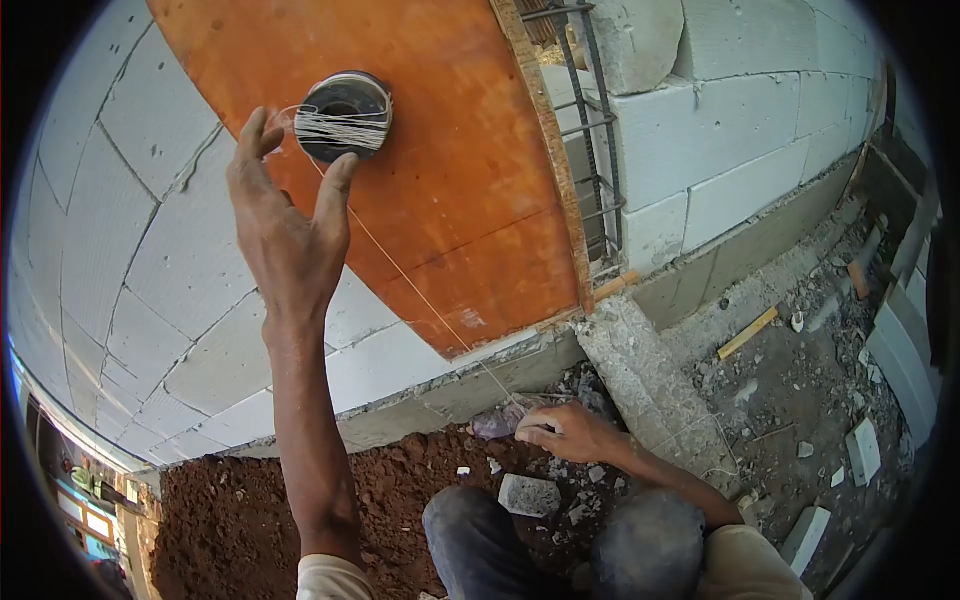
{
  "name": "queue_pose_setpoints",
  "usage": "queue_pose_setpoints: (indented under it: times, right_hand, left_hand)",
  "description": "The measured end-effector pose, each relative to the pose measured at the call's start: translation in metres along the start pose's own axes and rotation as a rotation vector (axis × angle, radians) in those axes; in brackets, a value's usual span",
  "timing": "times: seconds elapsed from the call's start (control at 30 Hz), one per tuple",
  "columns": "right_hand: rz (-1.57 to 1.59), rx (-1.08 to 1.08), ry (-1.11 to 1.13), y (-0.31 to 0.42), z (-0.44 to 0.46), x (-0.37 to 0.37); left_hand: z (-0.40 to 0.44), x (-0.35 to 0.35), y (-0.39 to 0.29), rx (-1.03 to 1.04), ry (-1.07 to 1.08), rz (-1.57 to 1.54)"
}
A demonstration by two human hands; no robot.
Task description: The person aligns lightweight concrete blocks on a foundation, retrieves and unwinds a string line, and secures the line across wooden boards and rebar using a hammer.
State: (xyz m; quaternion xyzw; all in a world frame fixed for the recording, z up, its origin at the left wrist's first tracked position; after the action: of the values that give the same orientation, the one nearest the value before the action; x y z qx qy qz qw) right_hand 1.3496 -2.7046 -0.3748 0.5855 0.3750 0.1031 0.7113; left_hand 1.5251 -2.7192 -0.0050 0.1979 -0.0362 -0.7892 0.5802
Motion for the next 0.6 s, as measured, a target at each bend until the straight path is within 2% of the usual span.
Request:
queue_pose_setpoints:
  times: [0.07, 0.13, 0.2, 0.23, 0.27, 0.33, 0.43, 0.5, 0.57, 0.6]
  right_hand:
    - [-0.070, 0.044, 0.066, 0.004, -0.002, -0.001]
    - [-0.026, 0.024, 0.062, 0.007, -0.004, -0.007]
    - [0.059, -0.089, -0.006, 0.010, -0.001, -0.016]
    - [0.069, -0.055, -0.008, 0.011, 0.001, -0.023]
    - [0.081, 0.021, 0.010, 0.014, 0.002, -0.032]
    - [0.093, 0.117, 0.028, 0.012, -0.002, -0.049]
    - [0.129, 0.114, 0.006, 0.009, -0.012, -0.071]
    - [0.266, 0.304, 0.035, -0.008, -0.024, -0.087]
    - [0.321, 0.323, 0.045, -0.022, -0.038, -0.104]
    - [0.352, 0.370, -0.020, -0.033, -0.047, -0.117]
  left_hand:
    - [-0.040, -0.005, -0.035, -0.108, 0.085, -0.166]
    - [-0.092, 0.002, -0.088, -0.044, 0.329, -0.408]
    - [-0.147, 0.016, -0.137, 0.005, 0.583, -0.617]
    - [-0.173, 0.024, -0.151, -0.002, 0.693, -0.671]
    - [-0.195, 0.029, -0.153, -0.014, 0.708, -0.699]
    - [-0.231, 0.041, -0.141, -0.136, 0.843, -0.737]
    - [-0.238, 0.036, -0.098, -0.353, 0.703, -0.686]
    - [-0.238, 0.025, -0.055, -0.498, 0.694, -0.529]
    - [-0.241, 0.014, -0.007, -0.571, 0.652, -0.385]
    - [-0.240, 0.009, 0.015, -0.574, 0.633, -0.289]
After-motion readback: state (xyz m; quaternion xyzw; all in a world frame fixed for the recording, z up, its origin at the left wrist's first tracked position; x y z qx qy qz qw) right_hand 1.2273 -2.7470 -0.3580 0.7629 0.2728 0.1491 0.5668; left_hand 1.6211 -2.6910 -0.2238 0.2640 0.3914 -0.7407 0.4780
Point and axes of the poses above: each hand's wrist, its own z-axis towards the middle knuckle, its own x-axis out of the palm, y = z × x, the point moved 6 cm from there along z, towards the middle knuckle, and after that the axes turned 13 degrees about x, right-handed, at the moved point
